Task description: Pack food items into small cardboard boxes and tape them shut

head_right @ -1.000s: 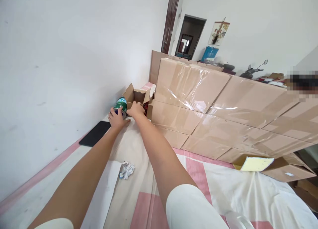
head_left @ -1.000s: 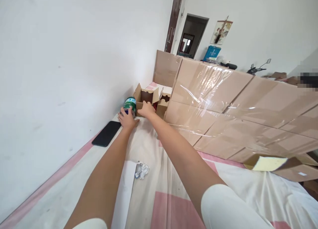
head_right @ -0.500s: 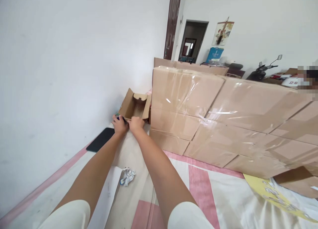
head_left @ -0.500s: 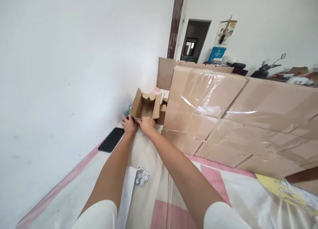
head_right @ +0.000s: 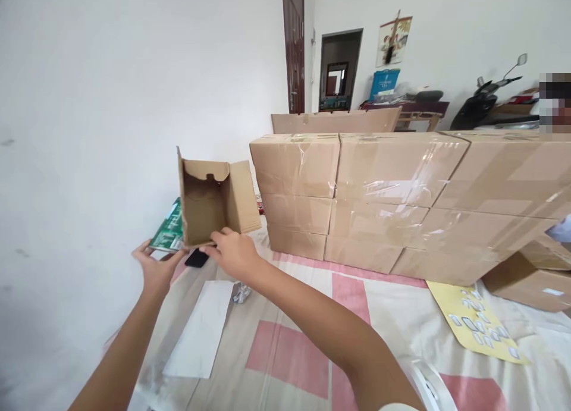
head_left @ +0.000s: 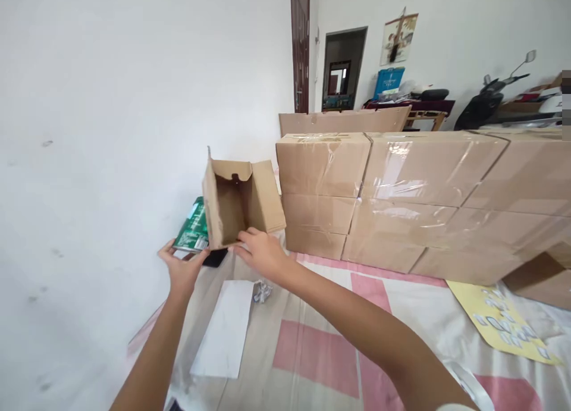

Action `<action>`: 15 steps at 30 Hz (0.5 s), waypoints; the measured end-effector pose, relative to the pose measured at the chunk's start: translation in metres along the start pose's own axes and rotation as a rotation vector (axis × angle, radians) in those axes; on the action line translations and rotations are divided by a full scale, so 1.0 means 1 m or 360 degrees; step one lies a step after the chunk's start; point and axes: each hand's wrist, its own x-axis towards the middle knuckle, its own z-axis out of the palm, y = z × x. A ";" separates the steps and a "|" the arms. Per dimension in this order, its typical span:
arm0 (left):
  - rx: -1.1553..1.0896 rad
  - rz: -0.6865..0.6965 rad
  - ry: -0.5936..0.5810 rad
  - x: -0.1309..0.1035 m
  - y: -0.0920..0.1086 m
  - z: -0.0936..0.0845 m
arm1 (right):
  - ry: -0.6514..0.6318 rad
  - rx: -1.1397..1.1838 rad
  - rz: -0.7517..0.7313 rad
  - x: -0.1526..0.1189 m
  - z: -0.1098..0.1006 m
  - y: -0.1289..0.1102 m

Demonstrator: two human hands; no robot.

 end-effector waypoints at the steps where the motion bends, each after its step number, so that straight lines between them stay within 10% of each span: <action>1: -0.0064 -0.0020 0.0049 -0.020 0.005 -0.019 | 0.0010 0.0023 -0.0071 -0.019 -0.004 -0.007; 9: -0.0447 -0.0445 0.0212 -0.219 0.011 -0.090 | 0.0245 0.0116 -0.0248 -0.206 -0.055 0.027; 15: -0.0700 -0.0656 -0.0076 -0.267 0.037 -0.086 | 0.0117 -0.0088 0.0050 -0.322 -0.107 0.085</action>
